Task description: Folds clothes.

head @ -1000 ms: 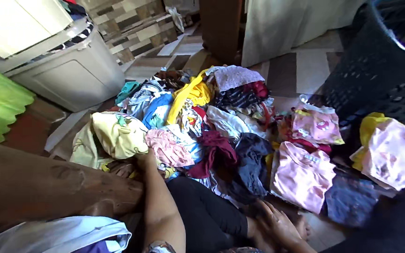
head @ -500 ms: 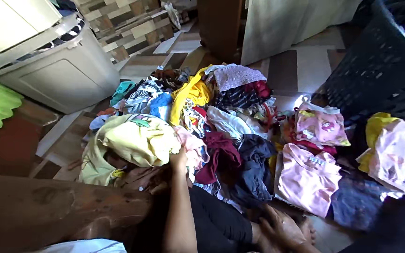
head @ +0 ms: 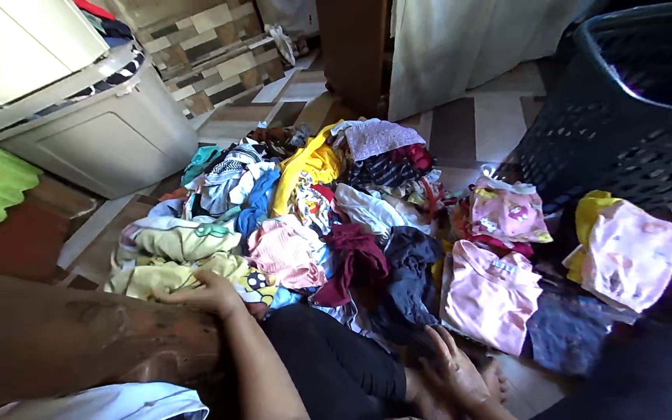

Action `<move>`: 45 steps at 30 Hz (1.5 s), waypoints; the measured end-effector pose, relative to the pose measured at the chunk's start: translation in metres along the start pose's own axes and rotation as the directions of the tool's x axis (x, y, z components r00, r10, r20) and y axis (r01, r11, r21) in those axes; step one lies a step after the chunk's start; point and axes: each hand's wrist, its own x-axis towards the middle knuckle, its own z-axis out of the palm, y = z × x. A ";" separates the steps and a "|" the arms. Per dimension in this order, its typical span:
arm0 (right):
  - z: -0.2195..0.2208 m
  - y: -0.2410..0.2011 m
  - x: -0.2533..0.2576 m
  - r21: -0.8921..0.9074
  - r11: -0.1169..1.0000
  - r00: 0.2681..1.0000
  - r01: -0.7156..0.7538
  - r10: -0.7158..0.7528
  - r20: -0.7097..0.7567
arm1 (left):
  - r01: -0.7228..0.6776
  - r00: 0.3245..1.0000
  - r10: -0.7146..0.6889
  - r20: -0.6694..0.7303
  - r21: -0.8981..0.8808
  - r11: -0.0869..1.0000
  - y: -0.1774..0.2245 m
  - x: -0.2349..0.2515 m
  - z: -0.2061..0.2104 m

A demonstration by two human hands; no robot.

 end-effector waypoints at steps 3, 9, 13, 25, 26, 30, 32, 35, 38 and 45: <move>0.012 0.006 0.002 0.002 0.978 0.952 0.207 -0.200 -0.232 | -0.377 0.914 0.308 0.262 0.273 0.885 0.007 -0.021 -0.001; -0.004 -0.024 0.047 -0.027 0.998 0.981 -0.056 0.060 0.183 | -0.502 0.444 -0.347 0.826 0.550 0.667 -0.030 -0.044 0.036; -0.018 -0.033 0.075 -0.057 0.987 0.952 -0.152 0.162 0.260 | -0.539 0.406 -0.425 0.809 0.587 0.604 -0.027 -0.052 0.040; -0.182 -0.128 0.137 0.321 0.925 0.955 0.204 -0.116 -0.273 | -0.067 -0.133 0.114 0.985 -0.124 0.990 0.043 -0.150 0.031; -0.194 -0.133 0.139 0.308 0.908 0.923 0.284 -0.171 -0.345 | 0.000 -0.114 0.190 0.975 -0.191 0.981 0.056 -0.156 0.028; -0.230 -0.155 0.141 0.405 0.775 0.829 0.485 -0.260 -0.495 | 0.123 0.050 0.291 0.955 -0.295 0.948 0.115 -0.163 0.009; -0.244 -0.164 0.136 0.510 0.688 0.824 0.517 -0.238 -0.515 | 0.239 0.177 0.241 0.954 -0.279 0.930 0.131 -0.160 0.005; -0.260 -0.165 0.132 0.554 0.670 0.844 0.494 -0.217 -0.490 | 0.502 0.292 0.179 0.939 -0.310 0.807 0.142 -0.144 0.002; -0.269 -0.152 0.131 0.477 0.751 0.855 0.456 -0.221 -0.469 | 0.506 0.382 0.260 0.887 -0.436 0.744 0.137 -0.114 0.007; -0.260 -0.129 0.125 0.440 0.792 0.874 0.423 -0.229 -0.429 | 0.323 0.525 0.370 0.766 -0.582 0.746 0.137 -0.063 -0.001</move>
